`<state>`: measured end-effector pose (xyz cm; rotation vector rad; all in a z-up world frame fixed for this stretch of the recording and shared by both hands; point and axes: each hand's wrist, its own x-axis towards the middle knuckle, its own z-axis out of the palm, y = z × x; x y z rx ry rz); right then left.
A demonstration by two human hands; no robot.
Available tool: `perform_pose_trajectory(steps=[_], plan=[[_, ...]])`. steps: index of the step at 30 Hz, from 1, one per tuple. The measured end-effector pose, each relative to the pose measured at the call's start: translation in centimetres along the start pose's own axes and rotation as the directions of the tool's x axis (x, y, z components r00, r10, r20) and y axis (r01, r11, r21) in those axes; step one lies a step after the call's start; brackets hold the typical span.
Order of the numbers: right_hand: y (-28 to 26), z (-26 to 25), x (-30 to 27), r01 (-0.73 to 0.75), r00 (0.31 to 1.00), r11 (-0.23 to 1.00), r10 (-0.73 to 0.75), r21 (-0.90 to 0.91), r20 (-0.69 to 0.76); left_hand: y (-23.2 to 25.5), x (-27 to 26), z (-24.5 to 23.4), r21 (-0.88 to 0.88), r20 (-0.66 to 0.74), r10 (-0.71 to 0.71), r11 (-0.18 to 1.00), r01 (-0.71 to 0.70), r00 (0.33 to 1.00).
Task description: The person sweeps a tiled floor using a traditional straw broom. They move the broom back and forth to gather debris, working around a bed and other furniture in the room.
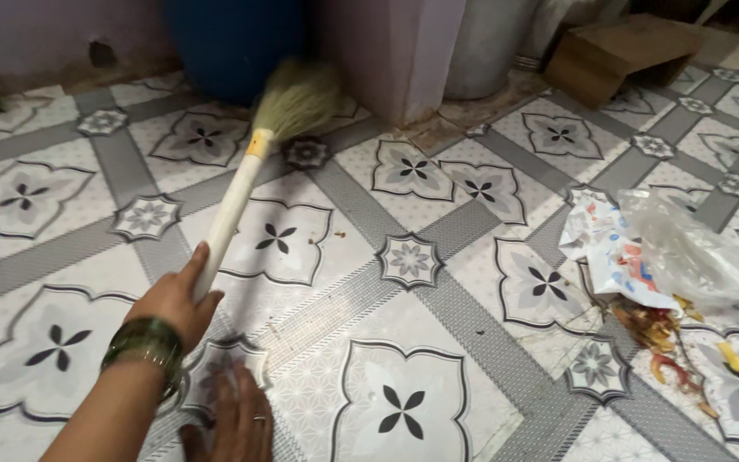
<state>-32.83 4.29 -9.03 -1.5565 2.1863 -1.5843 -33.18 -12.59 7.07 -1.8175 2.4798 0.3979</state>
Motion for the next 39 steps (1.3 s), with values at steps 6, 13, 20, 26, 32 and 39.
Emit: perform_pose_trajectory(steps=[6, 13, 20, 26, 32, 39], plan=[[-0.6, -2.0, 0.0, 0.028, 0.996, 0.992, -0.039, 0.127, 0.085, 2.7, 1.2, 0.4, 0.120, 0.180, -0.026, 0.993, 0.004, 0.983], [-1.1, -2.5, 0.6, -0.038, 0.984, 0.997, 0.026, 0.066, 0.176, -1.6, -3.3, -3.0, 0.424, 0.285, 0.009, 0.896, -0.134, 0.959], [-1.0, -2.9, 0.7, -0.071, 0.962, 0.995, 0.048, 0.076, 0.270, -12.7, -10.5, -0.5, 0.463, 0.311, -0.041, 0.879, -0.114, 0.950], [-1.9, -3.9, 1.4, -0.175, 0.913, 0.983, 0.143, 0.051, 0.382, -18.4, -14.7, 9.3, 0.138, 0.226, -0.109, 0.987, 0.079, 0.968], [-2.7, -4.7, 1.6, -0.138, 0.938, 0.989, 0.113, 0.056, 0.327, -17.5, -15.5, 16.4, -0.153, 0.146, -0.027, 0.987, 0.050, 0.989], [-3.3, -4.6, 1.5, -0.117, 0.956, 0.992, 0.097, 0.057, 0.277, -15.9, -16.0, 16.6, -0.124, 0.164, -0.017, 0.992, 0.037, 0.986]])
